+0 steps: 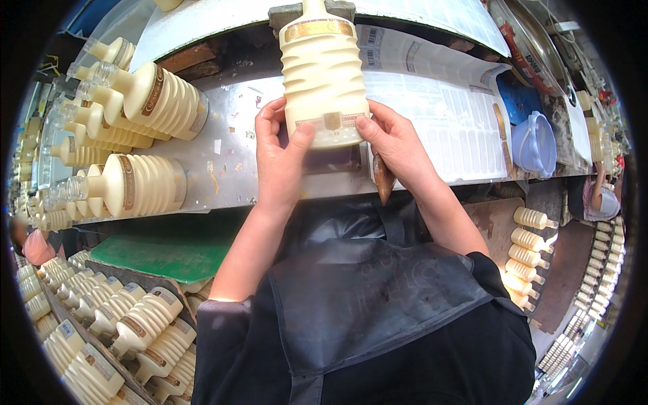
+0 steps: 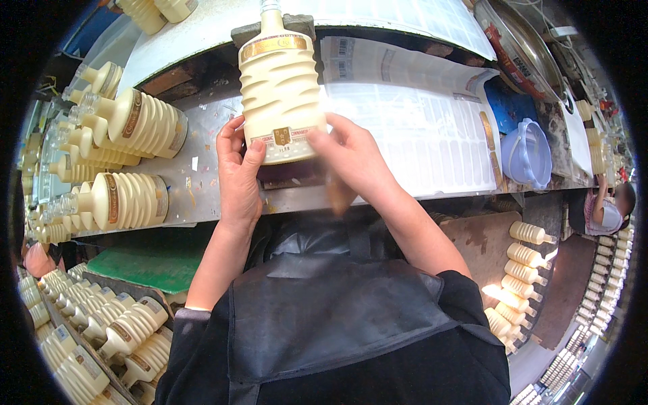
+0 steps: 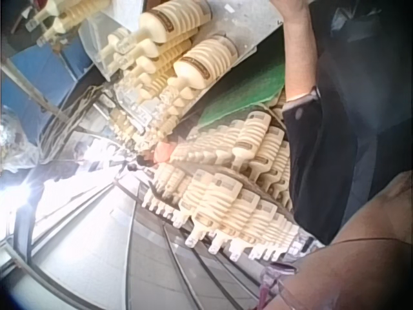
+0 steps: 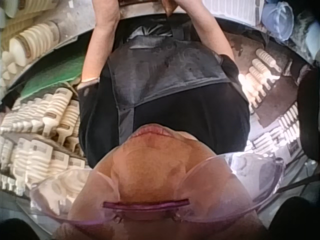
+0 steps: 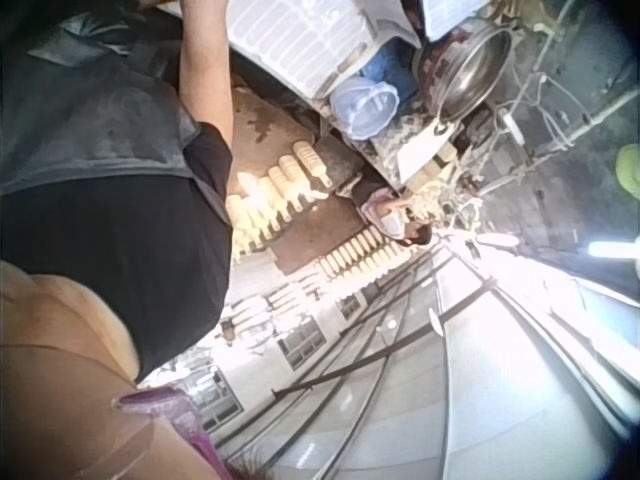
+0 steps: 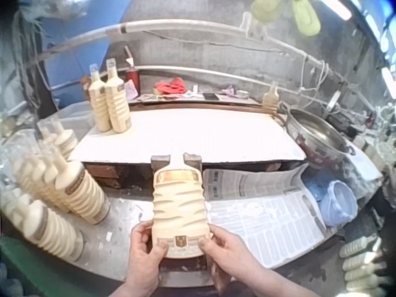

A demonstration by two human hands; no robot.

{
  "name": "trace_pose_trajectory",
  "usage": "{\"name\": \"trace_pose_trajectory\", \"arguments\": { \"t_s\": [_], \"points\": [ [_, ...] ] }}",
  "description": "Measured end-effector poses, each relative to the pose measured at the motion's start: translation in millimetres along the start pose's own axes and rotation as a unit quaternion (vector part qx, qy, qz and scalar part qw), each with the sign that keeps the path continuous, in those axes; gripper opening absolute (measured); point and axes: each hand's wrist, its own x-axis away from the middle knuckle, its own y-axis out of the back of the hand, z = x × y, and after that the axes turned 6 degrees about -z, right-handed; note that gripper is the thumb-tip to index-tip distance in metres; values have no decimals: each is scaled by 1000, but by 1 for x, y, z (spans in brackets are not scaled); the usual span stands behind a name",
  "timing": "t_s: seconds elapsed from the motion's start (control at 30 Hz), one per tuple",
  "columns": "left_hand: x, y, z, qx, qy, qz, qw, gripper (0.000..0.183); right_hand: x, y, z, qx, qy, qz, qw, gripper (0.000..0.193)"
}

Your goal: The person picks up a plastic bottle, applies a label to its body, and smooths it with their fingers. They repeat this process for several bottles, placing each labeled bottle on a nearby surface.

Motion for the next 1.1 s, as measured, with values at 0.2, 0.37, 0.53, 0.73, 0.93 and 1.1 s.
{"name": "trace_pose_trajectory", "arguments": {
  "t_s": [0.2,0.37,0.53,0.73,0.93,1.1],
  "points": [
    [-1,1,0,3,0,1,1000,58,0,0,-1,-7,-5,-3,1000,45],
    [0,0,-1,7,5,-3,1000,58,0,-1,-2,-8,-9,-7,1000,45],
    [0,0,1,-1,2,0,1000,57,0,-2,0,-17,-14,-7,1000,46],
    [3,12,8,-13,-31,60,998,76,4,2,7,66,-23,-21,997,45],
    [0,19,16,-157,-86,16,984,91,8,11,10,0,-46,-41,998,43],
    [0,11,6,-346,-280,-21,895,82,6,14,7,-16,-83,-47,995,46]
  ]
}}
